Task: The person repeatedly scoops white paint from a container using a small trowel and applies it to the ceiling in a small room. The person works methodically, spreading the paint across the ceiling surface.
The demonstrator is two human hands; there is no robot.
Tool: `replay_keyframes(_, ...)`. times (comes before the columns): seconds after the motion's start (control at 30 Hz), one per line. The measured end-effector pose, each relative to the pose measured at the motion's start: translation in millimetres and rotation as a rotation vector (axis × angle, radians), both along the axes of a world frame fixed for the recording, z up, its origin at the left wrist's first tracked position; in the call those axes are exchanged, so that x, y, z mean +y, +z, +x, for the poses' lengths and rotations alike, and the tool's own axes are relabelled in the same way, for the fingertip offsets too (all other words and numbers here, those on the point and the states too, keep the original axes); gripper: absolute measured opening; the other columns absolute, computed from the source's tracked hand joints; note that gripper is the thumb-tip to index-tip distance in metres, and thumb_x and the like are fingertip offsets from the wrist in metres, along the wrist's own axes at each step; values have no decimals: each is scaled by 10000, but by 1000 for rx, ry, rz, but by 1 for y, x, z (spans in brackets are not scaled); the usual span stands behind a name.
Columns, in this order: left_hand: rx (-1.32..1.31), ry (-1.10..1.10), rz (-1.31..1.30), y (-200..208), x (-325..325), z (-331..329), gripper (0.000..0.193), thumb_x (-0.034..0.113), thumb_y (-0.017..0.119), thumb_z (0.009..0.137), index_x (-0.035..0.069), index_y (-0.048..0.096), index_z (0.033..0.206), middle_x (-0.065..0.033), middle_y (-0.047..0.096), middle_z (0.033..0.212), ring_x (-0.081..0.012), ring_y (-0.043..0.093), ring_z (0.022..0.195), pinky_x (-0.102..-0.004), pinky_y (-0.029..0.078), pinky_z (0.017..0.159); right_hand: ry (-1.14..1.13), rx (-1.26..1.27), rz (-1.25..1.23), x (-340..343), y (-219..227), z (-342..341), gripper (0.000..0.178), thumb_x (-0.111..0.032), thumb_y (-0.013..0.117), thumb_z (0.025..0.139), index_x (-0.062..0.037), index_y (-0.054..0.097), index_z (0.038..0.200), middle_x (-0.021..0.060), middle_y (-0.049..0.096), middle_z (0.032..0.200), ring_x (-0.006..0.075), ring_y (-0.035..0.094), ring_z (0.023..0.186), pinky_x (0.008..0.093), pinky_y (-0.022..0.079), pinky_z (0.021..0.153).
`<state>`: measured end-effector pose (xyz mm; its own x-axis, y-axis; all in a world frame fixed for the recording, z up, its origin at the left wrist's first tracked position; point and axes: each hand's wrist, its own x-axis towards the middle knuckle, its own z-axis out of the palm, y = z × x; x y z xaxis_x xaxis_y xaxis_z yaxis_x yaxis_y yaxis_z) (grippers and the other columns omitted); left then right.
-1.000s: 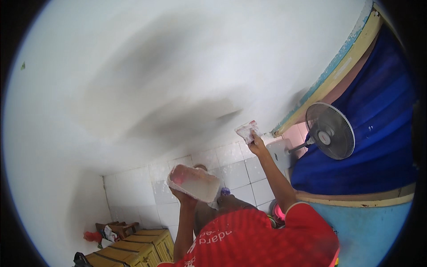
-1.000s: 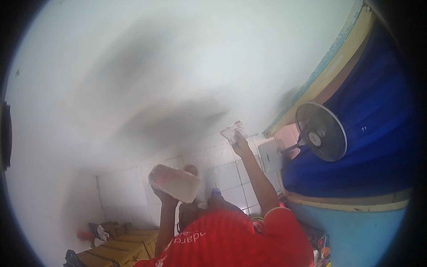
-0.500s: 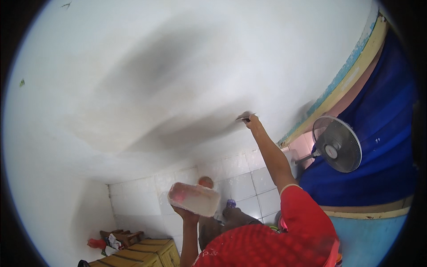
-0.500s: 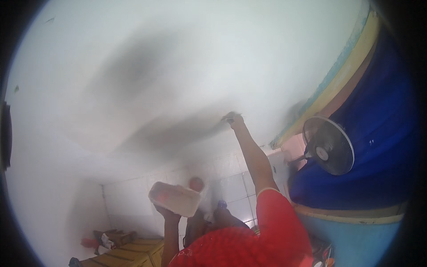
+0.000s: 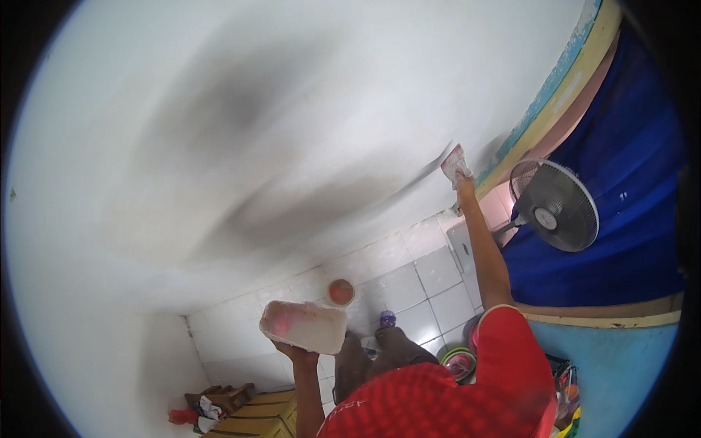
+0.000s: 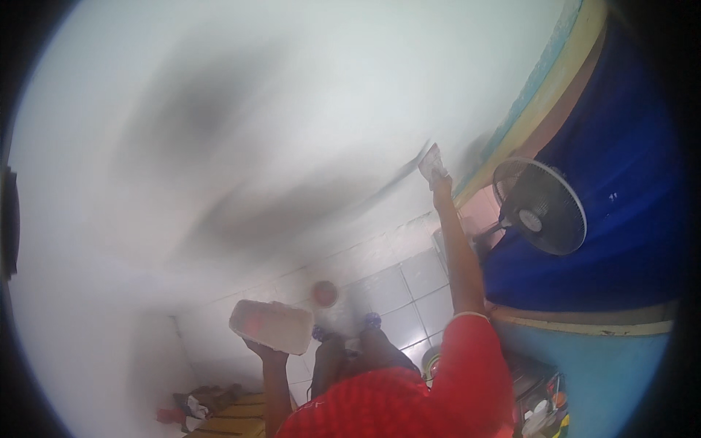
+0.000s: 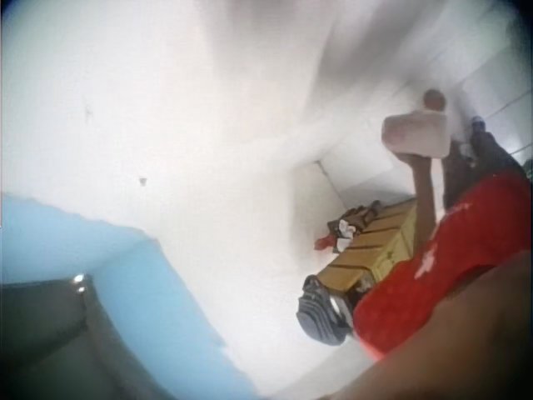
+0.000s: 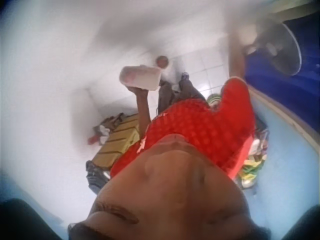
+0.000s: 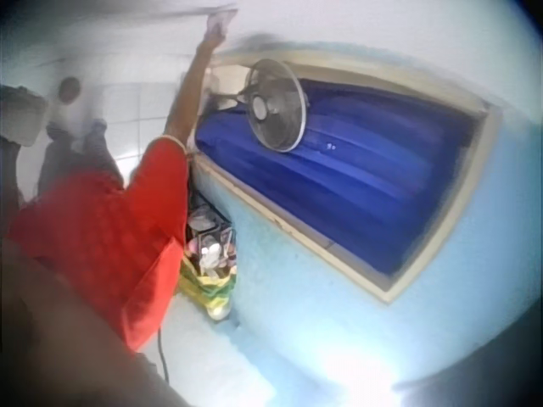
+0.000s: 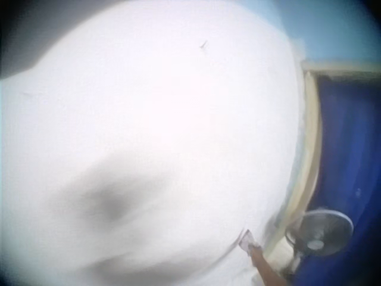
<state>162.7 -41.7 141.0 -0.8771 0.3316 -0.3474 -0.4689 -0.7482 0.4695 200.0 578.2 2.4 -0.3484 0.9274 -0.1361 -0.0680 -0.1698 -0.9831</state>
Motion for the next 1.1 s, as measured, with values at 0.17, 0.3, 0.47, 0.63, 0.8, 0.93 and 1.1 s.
replay_keyframes(0.17, -7, -8, -144, -33, -38, 0, 583, 617, 401, 983, 171, 579, 1313, -84, 645, 1246, -334, 611, 1148, -571, 481, 1007, -239, -51, 221, -31, -89, -45, 357, -127, 574, 976, 49, 576, 1286, 179, 656, 1230, 278, 623, 1130, 363, 475, 981)
replay_keyframes(0.3, 49, 28, -261, -17, -65, 11, 599, 620, 417, 978, 169, 559, 1346, -84, 631, 1280, -329, 597, 1177, -585, 464, 1030, -371, -171, 141, -146, -71, -128, 519, -341, 553, 1020, -13, 526, 1422, 200, 645, 1290, 321, 615, 1163, 410, 470, 981)
replay_keyframes(0.47, 58, 4, -191, -13, -108, -20, 593, 605, 420, 982, 169, 547, 1364, -82, 619, 1306, -326, 576, 1222, -604, 434, 1058, -292, -223, 358, -243, -80, -153, 476, -316, 472, 1057, 1, 533, 1407, 263, 613, 1321, 419, 579, 1241, 452, 466, 1013)
replay_keyframes(0.63, -5, -49, -114, 2, -124, -49, 564, 587, 411, 990, 180, 564, 1350, -69, 620, 1312, -327, 567, 1244, -608, 423, 1070, 196, -110, 500, -302, -87, -128, 367, -154, 523, 1021, 33, 579, 1332, 214, 677, 1207, 335, 653, 1130, 373, 506, 950)
replay_keyframes(0.8, 52, -119, -73, 11, -129, -87, 539, 572, 389, 1007, 191, 574, 1341, -52, 629, 1299, -322, 576, 1227, -604, 428, 1064, 202, 55, -317, -319, -55, -75, 250, -106, 590, 998, 1, 636, 1220, 92, 689, 1144, 208, 670, 1040, 320, 543, 885)
replay_keyframes(0.93, 118, -220, 75, 13, -83, -34, 532, 573, 382, 1014, 194, 579, 1332, -47, 635, 1288, -317, 586, 1210, -597, 441, 1049, 188, 316, -480, -288, -60, 5, 243, -109, 578, 1000, -23, 614, 1224, 79, 668, 1127, 214, 668, 1008, 375, 576, 834)
replay_keyframes(1.1, 13, -198, 38, 11, -87, -51, 524, 573, 398, 1009, 198, 585, 1323, -52, 640, 1273, -322, 591, 1200, -600, 436, 1048, 279, 187, -409, -268, -67, 8, 269, -131, 502, 1029, -23, 578, 1264, 103, 659, 1130, 247, 670, 1003, 394, 586, 831)
